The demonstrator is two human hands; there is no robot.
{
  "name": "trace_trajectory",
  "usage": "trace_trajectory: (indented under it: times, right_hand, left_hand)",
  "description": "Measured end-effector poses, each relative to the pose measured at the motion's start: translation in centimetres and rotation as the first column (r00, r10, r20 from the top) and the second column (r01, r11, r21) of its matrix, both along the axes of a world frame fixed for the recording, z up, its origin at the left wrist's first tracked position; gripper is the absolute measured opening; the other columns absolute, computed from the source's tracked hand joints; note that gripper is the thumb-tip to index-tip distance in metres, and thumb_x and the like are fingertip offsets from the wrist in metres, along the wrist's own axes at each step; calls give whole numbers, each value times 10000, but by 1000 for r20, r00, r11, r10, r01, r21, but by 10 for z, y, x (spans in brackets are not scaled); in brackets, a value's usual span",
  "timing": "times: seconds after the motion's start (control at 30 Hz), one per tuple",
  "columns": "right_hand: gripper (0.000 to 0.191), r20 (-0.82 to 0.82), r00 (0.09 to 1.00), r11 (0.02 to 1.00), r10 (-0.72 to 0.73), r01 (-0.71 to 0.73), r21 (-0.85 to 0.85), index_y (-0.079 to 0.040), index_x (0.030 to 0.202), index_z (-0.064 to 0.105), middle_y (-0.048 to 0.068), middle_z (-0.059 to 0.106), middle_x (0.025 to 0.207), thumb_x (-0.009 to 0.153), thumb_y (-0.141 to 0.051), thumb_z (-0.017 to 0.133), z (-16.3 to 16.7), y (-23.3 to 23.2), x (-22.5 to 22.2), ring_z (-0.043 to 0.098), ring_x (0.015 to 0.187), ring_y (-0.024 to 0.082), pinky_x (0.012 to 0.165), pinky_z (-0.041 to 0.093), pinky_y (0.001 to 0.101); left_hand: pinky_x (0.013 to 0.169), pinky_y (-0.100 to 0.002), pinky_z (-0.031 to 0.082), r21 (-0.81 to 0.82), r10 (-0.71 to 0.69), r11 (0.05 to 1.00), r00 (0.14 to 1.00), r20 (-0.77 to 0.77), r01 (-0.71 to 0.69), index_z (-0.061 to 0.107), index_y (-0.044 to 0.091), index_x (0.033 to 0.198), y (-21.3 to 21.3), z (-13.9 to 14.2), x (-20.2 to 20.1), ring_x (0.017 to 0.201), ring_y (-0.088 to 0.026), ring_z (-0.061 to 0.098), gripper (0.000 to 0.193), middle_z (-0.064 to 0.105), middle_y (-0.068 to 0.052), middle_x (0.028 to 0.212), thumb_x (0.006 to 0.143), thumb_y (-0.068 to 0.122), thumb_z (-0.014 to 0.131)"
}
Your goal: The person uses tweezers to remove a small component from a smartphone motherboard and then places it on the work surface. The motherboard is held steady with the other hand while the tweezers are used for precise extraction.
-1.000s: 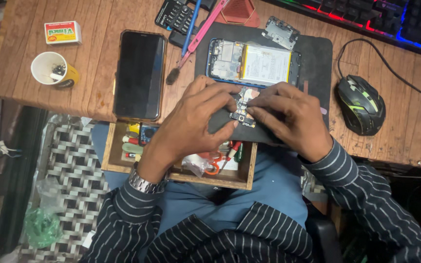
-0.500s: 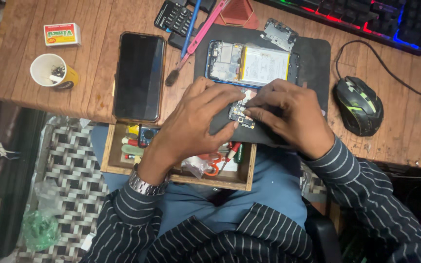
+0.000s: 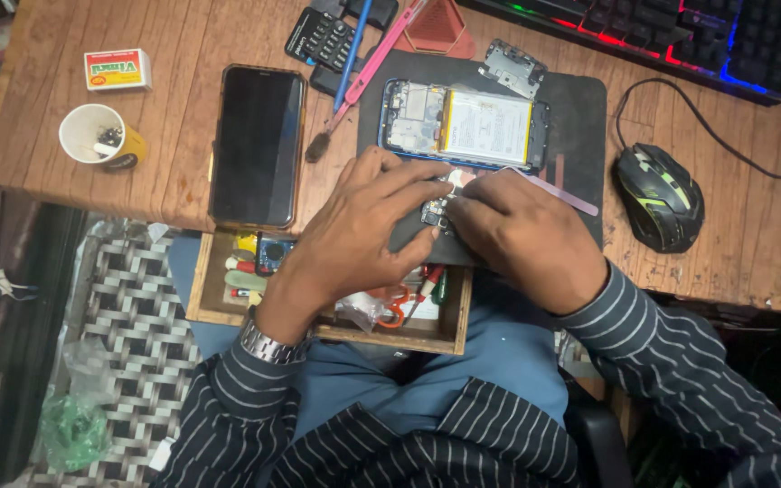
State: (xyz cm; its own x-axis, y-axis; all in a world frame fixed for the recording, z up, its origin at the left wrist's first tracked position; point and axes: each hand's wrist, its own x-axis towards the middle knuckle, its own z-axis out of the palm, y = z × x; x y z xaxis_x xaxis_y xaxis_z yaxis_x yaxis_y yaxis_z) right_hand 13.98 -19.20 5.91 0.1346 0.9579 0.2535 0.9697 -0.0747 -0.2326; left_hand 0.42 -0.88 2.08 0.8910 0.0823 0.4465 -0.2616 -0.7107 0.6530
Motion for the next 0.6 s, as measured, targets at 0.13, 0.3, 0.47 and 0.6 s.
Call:
trace_trajectory:
  times: [0.13, 0.3, 0.47, 0.6]
  right_hand:
    - [241, 65, 998, 1000, 2, -2, 9, -31, 1069, 699, 103, 653, 1016, 838, -98, 717, -2, 0, -1, 656, 952, 293, 810, 540, 400]
    - [193, -68, 998, 1000, -17, 19, 22, -47, 1058, 739, 101, 681, 1024, 872, -99, 732, -4, -3, 6, 678, 951, 296, 822, 550, 399]
    - [174, -229, 972, 997, -50, 62, 46, -59, 1057, 762, 109, 701, 1038, 887, -89, 747, -10, -2, 15, 705, 967, 278, 848, 567, 379]
    - [176, -320, 945, 995, -63, 84, 55, -59, 1086, 759, 101, 717, 1067, 911, -70, 738, -9, -5, 18, 719, 1007, 260, 877, 572, 359]
  left_hand:
    - [1064, -430, 465, -1, 5, 1000, 1000, -11, -5, 694, 18, 1218, 0, 0, -1, 1183, -317, 549, 406, 639, -87, 1358, 852, 184, 750]
    - [1079, -436, 457, -4, 3, 1000, 1000, -12, -4, 693, 30, 1217, 1, 0, -1, 1214, -324, 543, 404, 635, -83, 1344, 862, 208, 766]
    - [1085, -433, 452, -25, -16, 1000, 1000, -27, 15, 699, 39, 1225, 2, 0, -1, 1215, -314, 540, 412, 629, -78, 1349, 865, 223, 774]
    - [1100, -430, 446, -31, -28, 999, 999, -38, 26, 712, 48, 1233, 3, 0, -2, 1233, -304, 539, 411, 625, -74, 1356, 860, 214, 763]
